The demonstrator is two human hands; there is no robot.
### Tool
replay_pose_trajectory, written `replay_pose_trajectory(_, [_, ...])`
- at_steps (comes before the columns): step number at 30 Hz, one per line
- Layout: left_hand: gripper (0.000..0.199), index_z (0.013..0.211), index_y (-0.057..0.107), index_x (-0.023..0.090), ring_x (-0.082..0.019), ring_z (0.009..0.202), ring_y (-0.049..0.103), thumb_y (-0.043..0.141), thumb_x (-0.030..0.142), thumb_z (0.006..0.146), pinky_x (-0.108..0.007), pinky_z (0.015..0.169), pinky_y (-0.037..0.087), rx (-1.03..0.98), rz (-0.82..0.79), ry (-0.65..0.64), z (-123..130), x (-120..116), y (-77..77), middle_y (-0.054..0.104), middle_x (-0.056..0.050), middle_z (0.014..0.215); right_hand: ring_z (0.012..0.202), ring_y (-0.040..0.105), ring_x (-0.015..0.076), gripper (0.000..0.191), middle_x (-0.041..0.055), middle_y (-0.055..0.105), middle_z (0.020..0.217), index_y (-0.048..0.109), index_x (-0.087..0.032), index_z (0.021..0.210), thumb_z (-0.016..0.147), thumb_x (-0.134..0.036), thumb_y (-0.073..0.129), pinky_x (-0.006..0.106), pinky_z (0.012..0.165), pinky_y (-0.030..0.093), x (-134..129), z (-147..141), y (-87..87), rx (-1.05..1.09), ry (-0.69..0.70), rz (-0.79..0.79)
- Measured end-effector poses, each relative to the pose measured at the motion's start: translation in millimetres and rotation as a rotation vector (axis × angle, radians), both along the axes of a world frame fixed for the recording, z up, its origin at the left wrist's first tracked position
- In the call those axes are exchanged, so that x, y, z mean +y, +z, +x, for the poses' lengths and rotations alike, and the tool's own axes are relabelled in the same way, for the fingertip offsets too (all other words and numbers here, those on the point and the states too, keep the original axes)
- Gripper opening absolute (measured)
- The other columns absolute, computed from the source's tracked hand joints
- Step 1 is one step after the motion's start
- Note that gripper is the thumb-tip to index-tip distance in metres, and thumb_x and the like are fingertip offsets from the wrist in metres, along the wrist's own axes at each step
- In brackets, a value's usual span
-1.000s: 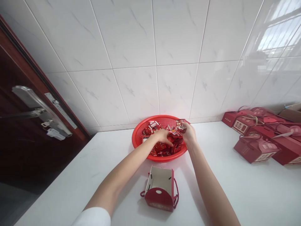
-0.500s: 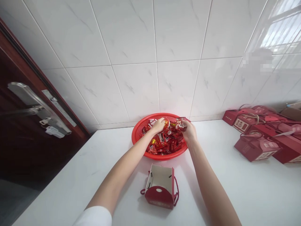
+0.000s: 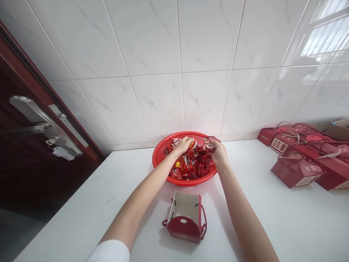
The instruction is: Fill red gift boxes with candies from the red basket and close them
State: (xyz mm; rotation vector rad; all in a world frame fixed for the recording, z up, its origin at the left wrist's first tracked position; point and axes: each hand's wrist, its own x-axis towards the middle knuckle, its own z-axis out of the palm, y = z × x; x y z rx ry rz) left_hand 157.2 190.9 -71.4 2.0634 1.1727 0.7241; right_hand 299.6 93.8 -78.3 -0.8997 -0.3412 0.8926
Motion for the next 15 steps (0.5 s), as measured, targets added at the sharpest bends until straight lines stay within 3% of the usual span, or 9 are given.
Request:
replay_pose_trajectory(9, [0.034,0.128,0.063,0.016,-0.026,0.115,0.065,0.060,0.036,0.102,-0.049,0.101,0.052,0.113,0.100,0.064,-9.2,-3.7,0.3,0.066,-0.012,0.129,0.055,0.063,0.0124,0.007,-0.0038,0.068,0.060,0.063,-0.020,0.067,0.065,-0.018,0.069,0.021,0.047,0.052,2.0,-0.6,4.7,0.108,-0.032,-0.055])
replay_pose_trajectory(12, [0.024,0.119,0.069,0.015,-0.023,0.112,0.067,0.059,0.026,0.101,-0.045,0.101,0.052,0.176,0.131,-0.027,-7.6,-8.9,7.6,0.072,-0.010,0.122,0.055,0.063,0.0122,0.007,-0.0037,0.068,0.060,0.064,-0.020,0.069,0.066,-0.020,0.070,0.021,0.048,0.053,2.6,-0.6,4.8,0.123,-0.029,-0.045])
replay_pose_trajectory(15, [0.012,0.095,0.076,0.016,-0.019,0.094,0.072,0.065,0.019,0.092,-0.036,0.092,0.055,0.308,0.100,-0.208,-3.2,-14.8,11.6,0.078,-0.004,0.096,0.054,0.064,0.0125,0.011,-0.0038,0.067,0.060,0.062,-0.020,0.068,0.066,-0.022,0.073,0.022,0.048,0.053,3.6,-0.3,3.8,0.127,-0.026,-0.036])
